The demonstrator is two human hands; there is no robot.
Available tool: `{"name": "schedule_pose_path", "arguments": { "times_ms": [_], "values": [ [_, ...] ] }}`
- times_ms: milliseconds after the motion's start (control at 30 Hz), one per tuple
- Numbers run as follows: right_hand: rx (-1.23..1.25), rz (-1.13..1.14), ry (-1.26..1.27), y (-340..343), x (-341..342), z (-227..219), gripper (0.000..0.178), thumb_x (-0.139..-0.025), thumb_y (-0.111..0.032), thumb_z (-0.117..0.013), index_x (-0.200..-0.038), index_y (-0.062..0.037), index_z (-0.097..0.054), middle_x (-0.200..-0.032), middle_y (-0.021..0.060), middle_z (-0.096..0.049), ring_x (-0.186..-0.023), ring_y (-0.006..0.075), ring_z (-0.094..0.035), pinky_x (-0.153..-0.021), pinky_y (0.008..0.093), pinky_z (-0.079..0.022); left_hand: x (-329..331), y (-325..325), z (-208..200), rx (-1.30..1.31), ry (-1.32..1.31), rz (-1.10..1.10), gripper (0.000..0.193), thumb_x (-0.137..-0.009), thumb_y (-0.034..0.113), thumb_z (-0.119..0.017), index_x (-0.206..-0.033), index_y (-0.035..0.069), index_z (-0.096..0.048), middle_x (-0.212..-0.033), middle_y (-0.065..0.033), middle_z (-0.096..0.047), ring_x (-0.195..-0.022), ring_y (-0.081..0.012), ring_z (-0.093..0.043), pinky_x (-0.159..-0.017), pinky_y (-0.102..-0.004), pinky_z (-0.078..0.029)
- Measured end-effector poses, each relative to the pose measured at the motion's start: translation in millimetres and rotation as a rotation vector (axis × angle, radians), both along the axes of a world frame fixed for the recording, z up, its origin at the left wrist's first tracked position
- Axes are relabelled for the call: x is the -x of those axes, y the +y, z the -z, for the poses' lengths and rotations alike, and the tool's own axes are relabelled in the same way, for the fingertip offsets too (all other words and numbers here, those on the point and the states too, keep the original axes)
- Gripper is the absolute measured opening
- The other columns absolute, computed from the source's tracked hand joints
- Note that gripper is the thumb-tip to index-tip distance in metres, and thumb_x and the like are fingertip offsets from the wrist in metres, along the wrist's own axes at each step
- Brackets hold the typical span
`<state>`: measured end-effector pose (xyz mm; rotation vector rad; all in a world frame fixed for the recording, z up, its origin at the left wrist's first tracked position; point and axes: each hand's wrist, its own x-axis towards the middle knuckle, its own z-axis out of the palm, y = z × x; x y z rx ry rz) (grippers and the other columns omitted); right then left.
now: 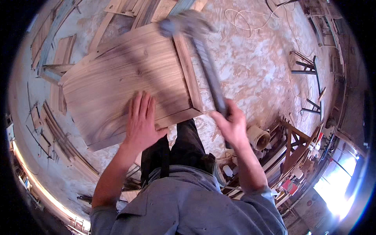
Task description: The person applies glue to the edges of a large wooden panel and a smaller wooden strip using a brush. They then use a hammer to tap the pieces together, assembling them into a larger structure. The person also retrieves and positions metal clamps to secure the assembly.
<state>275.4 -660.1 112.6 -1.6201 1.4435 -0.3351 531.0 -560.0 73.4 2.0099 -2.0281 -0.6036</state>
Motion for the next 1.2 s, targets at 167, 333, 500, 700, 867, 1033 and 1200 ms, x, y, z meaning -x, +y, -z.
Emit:
{"name": "schedule_pose_path", "arguments": {
  "times_ms": [167,333,500,700,867,1033,1200],
  "values": [
    [-0.725,0.232,-0.582,-8.1,79.3,-15.8,0.03,-0.08,-0.015,-0.073,-0.097,-0.0045,-0.051,-0.069,0.0074,-0.058,-0.053,0.0161,-0.059,-0.047,0.0292,-0.05,11.6,35.7,47.1,0.038,-0.464,0.142,0.049,-0.086,0.022,-0.056,-0.129,0.001,-0.046,-0.141,-0.0231,-0.036,-0.132,-0.0471,-0.031,-0.105,-0.0649,-0.026],
    [-0.685,0.516,-0.568,-1.0,81.4,30.0,0.031,-0.085,-0.018,-0.071,-0.099,-0.0079,-0.045,-0.065,0.0058,-0.053,-0.047,0.0171,-0.055,-0.039,0.0306,-0.047,18.4,39.7,57.7,0.045,-0.449,0.113,0.04,-0.087,0.012,-0.051,-0.126,0.0,-0.049,-0.141,-0.024,-0.036,-0.131,-0.051,-0.03,-0.104,-0.0686,-0.024],
    [-0.859,0.575,-0.504,7.3,77.7,29.3,0.024,-0.093,-0.027,-0.06,-0.1,-0.0098,-0.045,-0.066,0.005,-0.053,-0.047,0.0173,-0.055,-0.039,0.0316,-0.047,19.6,39.6,54.2,0.014,-0.446,0.123,0.04,-0.088,0.012,-0.05,-0.125,0.0,-0.049,-0.14,-0.025,-0.035,-0.13,-0.0524,-0.03,-0.103,-0.0702,-0.023],
    [-0.872,0.313,-0.198,11.5,63.3,23.8,0.027,-0.096,-0.032,-0.053,-0.096,-0.0063,-0.043,-0.063,0.0036,-0.05,-0.043,0.0139,-0.05,-0.038,0.0298,-0.045,20.5,39.7,56.1,0.061,-0.463,0.112,0.037,-0.087,0.012,-0.051,-0.122,-0.001,-0.052,-0.138,-0.0253,-0.038,-0.13,-0.052,-0.03,-0.103,-0.0697,-0.025],
    [-0.799,0.423,-0.236,-1.2,63.1,29.5,0.028,-0.096,-0.033,-0.053,-0.096,-0.0065,-0.043,-0.062,0.0034,-0.049,-0.043,0.0138,-0.05,-0.038,0.03,-0.045,21.6,37.7,57.4,0.069,-0.477,0.115,0.037,-0.087,0.013,-0.052,-0.121,-0.001,-0.052,-0.137,-0.0251,-0.04,-0.127,-0.0517,-0.034,-0.101,-0.0695,-0.028],
    [-0.831,0.254,-0.13,-1.3,56.0,26.3,0.029,-0.095,-0.033,-0.054,-0.096,-0.0063,-0.044,-0.062,0.0031,-0.05,-0.043,0.0136,-0.05,-0.038,0.03,-0.044,25.4,38.9,60.7,0.093,-0.421,0.099,0.041,-0.083,0.011,-0.052,-0.12,-0.005,-0.051,-0.135,-0.0277,-0.04,-0.129,-0.0512,-0.033,-0.104,-0.0682,-0.023],
    [-0.749,0.439,-0.272,-31.3,50.6,42.5,0.028,-0.094,-0.035,-0.056,-0.094,-0.0087,-0.045,-0.061,0.0028,-0.05,-0.044,0.0139,-0.051,-0.038,0.0304,-0.044,23.9,38.2,56.3,0.057,-0.417,0.1,0.041,-0.082,0.012,-0.051,-0.12,-0.004,-0.052,-0.133,-0.0287,-0.042,-0.128,-0.0514,-0.033,-0.104,-0.0685,-0.023]
  ]
}}
